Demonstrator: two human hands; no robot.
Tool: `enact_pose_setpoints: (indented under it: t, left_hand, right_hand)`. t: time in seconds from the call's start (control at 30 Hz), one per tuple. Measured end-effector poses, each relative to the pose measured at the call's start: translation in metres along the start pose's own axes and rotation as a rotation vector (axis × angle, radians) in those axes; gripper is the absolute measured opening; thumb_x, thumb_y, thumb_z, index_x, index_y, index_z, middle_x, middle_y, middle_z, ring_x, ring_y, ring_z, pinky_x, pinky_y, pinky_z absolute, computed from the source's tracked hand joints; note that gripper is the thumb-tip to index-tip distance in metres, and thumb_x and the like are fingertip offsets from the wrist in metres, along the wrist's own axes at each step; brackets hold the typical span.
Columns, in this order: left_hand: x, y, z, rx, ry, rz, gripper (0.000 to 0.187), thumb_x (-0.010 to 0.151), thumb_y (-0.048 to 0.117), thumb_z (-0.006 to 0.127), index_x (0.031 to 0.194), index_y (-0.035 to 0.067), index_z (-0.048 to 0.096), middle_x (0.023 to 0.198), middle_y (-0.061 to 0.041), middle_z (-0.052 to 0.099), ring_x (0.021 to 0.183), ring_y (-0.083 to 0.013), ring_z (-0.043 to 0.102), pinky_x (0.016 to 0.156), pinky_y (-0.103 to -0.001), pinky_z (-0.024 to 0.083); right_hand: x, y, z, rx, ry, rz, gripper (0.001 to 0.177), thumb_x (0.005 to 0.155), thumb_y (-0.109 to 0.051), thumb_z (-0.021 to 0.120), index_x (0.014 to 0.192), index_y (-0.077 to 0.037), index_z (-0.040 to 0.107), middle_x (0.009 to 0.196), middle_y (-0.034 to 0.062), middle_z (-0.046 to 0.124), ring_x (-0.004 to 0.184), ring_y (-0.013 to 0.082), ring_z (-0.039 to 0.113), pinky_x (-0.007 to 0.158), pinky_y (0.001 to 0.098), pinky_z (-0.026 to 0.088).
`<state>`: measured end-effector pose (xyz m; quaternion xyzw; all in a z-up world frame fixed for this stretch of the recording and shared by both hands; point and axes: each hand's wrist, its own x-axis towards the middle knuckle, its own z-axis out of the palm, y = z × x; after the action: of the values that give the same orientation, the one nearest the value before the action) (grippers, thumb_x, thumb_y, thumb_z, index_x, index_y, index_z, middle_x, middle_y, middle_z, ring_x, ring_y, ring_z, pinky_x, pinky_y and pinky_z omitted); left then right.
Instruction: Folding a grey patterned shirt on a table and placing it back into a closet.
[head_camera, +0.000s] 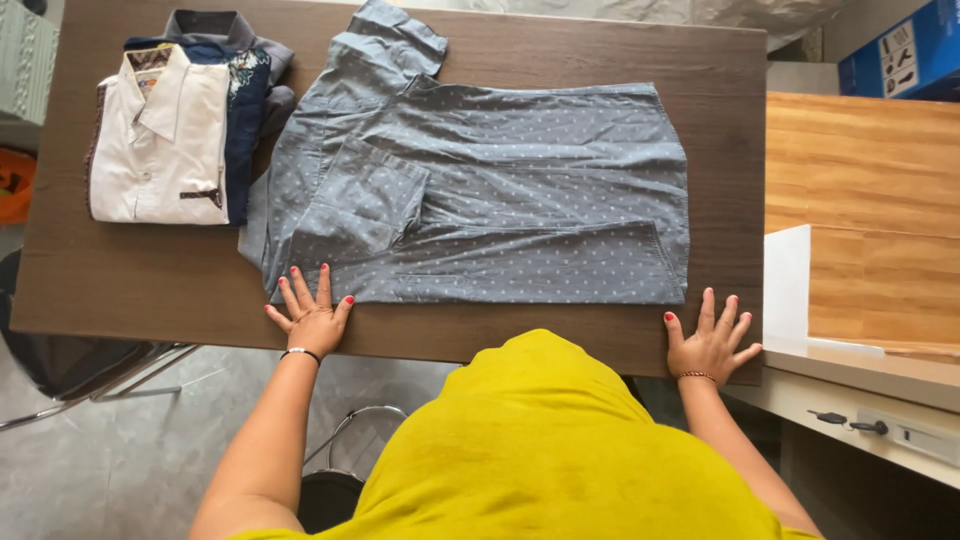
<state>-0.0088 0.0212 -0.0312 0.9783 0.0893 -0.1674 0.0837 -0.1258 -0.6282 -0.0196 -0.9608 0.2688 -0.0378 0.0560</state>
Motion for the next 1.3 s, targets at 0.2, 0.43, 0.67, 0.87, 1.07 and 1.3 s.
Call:
enact_pose_setpoints:
  t: [0.2, 0.43, 0.67, 0.87, 1.07, 1.3]
  left_hand:
    - [-0.003, 0.005, -0.009, -0.014, -0.039, -0.010, 0.079, 0.098, 0.071, 0.032, 0.164, 0.040, 0.001, 0.171, -0.016, -0.014, 0.156, -0.0400, -0.017, 0.113, -0.077, -0.009]
    - [-0.005, 0.006, -0.012, -0.004, -0.068, -0.010, 0.079, 0.099, 0.070, 0.032, 0.164, 0.040, -0.001, 0.170, -0.017, -0.015, 0.155, -0.0406, -0.017, 0.113, -0.078, -0.009]
    - [-0.004, 0.006, -0.013, -0.012, -0.051, -0.007, 0.079, 0.099, 0.068, 0.034, 0.165, 0.039, 0.001, 0.170, -0.017, -0.015, 0.155, -0.0413, -0.017, 0.113, -0.078, -0.008]
    - [-0.005, 0.016, -0.022, -0.043, -0.089, -0.075, 0.080, 0.096, 0.064, 0.035, 0.164, 0.039, 0.000, 0.170, -0.012, -0.022, 0.155, -0.0351, -0.023, 0.113, -0.074, -0.011]
    - [-0.007, 0.013, -0.018, -0.036, -0.075, -0.069, 0.080, 0.096, 0.065, 0.035, 0.164, 0.039, 0.002, 0.170, -0.012, -0.020, 0.155, -0.0353, -0.021, 0.113, -0.074, -0.010]
    - [-0.006, 0.013, -0.017, -0.043, -0.055, -0.057, 0.079, 0.096, 0.064, 0.035, 0.164, 0.039, 0.003, 0.170, -0.013, -0.019, 0.155, -0.0356, -0.021, 0.113, -0.075, -0.010]
  right_hand:
    - [0.000, -0.003, -0.004, 0.021, 0.022, -0.026, 0.082, 0.095, -0.075, 0.038, 0.163, -0.031, 0.032, 0.169, 0.0152, 0.028, 0.154, 0.0441, 0.018, 0.110, 0.0792, 0.013]
    - [-0.002, -0.009, -0.011, 0.020, 0.014, -0.015, 0.080, 0.096, -0.072, 0.042, 0.163, -0.030, 0.031, 0.169, 0.0152, 0.027, 0.153, 0.0448, 0.018, 0.110, 0.0797, 0.015]
    - [0.000, -0.008, -0.009, 0.036, 0.061, -0.051, 0.079, 0.097, -0.071, 0.043, 0.162, -0.027, 0.035, 0.167, 0.0176, 0.030, 0.151, 0.0472, 0.020, 0.107, 0.0812, 0.016]
    - [0.002, -0.023, -0.028, 0.073, -0.033, 0.011, 0.086, 0.096, -0.077, 0.030, 0.163, -0.024, 0.036, 0.169, 0.0192, 0.026, 0.152, 0.0483, 0.018, 0.109, 0.0805, 0.005]
    - [-0.001, -0.021, -0.025, 0.061, -0.026, 0.004, 0.085, 0.096, -0.076, 0.032, 0.163, -0.022, 0.037, 0.168, 0.0198, 0.027, 0.152, 0.0491, 0.020, 0.108, 0.0811, 0.006]
    - [0.001, -0.023, -0.028, 0.073, -0.019, 0.002, 0.086, 0.097, -0.076, 0.033, 0.163, -0.022, 0.037, 0.168, 0.0205, 0.027, 0.151, 0.0496, 0.019, 0.109, 0.0808, 0.005]
